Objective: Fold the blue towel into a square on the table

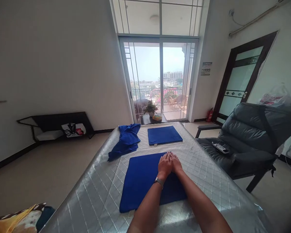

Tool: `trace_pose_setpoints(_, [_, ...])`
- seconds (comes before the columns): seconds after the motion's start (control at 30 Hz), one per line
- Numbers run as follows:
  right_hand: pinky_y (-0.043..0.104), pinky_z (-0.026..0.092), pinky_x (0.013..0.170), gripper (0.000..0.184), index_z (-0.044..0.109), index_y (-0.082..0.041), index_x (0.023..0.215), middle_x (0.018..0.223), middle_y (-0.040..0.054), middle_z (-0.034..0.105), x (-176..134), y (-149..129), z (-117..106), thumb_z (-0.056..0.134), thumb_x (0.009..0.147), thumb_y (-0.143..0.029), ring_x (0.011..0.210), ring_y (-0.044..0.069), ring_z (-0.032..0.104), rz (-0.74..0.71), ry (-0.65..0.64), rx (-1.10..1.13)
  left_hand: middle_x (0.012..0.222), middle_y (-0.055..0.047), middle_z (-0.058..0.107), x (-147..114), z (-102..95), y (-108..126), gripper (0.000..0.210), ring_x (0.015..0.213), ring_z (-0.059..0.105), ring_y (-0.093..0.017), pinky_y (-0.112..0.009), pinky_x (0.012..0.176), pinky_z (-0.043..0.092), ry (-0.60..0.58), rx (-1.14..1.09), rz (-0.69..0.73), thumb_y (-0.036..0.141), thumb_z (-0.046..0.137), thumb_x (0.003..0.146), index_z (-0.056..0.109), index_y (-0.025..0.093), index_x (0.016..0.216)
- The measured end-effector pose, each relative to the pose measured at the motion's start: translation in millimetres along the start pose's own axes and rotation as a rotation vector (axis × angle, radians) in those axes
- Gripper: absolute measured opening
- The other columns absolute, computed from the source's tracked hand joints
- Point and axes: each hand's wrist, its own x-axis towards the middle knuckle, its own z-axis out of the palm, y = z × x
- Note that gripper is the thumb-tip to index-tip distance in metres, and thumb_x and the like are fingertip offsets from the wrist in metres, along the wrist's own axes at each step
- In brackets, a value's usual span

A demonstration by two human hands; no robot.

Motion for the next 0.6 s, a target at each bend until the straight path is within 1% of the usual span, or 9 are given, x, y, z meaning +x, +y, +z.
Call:
trace_pose_setpoints(0.1, [0.037,0.016,0.124,0.062,0.031,-0.011,0.156,0.164,0.0074,0.026,0.4,0.8,2.3,0.033,0.094,-0.018,0.152,0.020,0.019,-0.005,0.012,0.007,0.148,-0.013,0.054,-1.5,6.8,-6.2,0.049,0.140,0.046,-0.023,-0.041,0.118,0.033,-0.012,-0.004,-0.020,0.033,0.032,0.103,0.049,0.016,0.146])
trace_pose_setpoints(0.23, [0.038,0.015,0.124,0.063,0.030,-0.011,0.156,0.165,0.0073,0.025,1.7,-0.4,4.0,0.035,0.094,-0.020,0.153,0.020,0.019,0.005,0.011,0.022,0.150,-0.014,0.051,-2.9,8.3,-15.9,0.054,0.143,0.041,-0.024,-0.043,0.120,0.029,-0.052,0.002,-0.019,0.040,0.027,0.104,0.046,0.015,0.148])
trace_pose_setpoints(0.4, [0.038,0.015,0.123,0.061,0.031,-0.010,0.156,0.163,0.0091,0.028,4.5,-3.8,3.1,0.029,0.100,-0.033,0.152,0.021,0.021,0.035,0.013,0.032,0.154,-0.013,0.045,-7.6,4.3,-30.1,0.067,0.147,0.035,-0.024,-0.044,0.122,0.025,-0.093,0.030,-0.049,0.053,0.016,0.103,0.042,0.014,0.150])
trace_pose_setpoints(0.6, [0.039,0.014,0.123,0.065,0.031,-0.009,0.156,0.163,0.0100,0.028,5.7,-7.8,-0.7,0.028,0.099,-0.040,0.152,0.022,0.021,0.073,0.010,0.044,0.159,-0.012,0.038,-15.9,-6.5,-62.9,0.074,0.150,0.029,-0.024,-0.044,0.124,0.020,-0.135,0.100,-0.100,0.059,0.011,0.100,0.040,0.015,0.152])
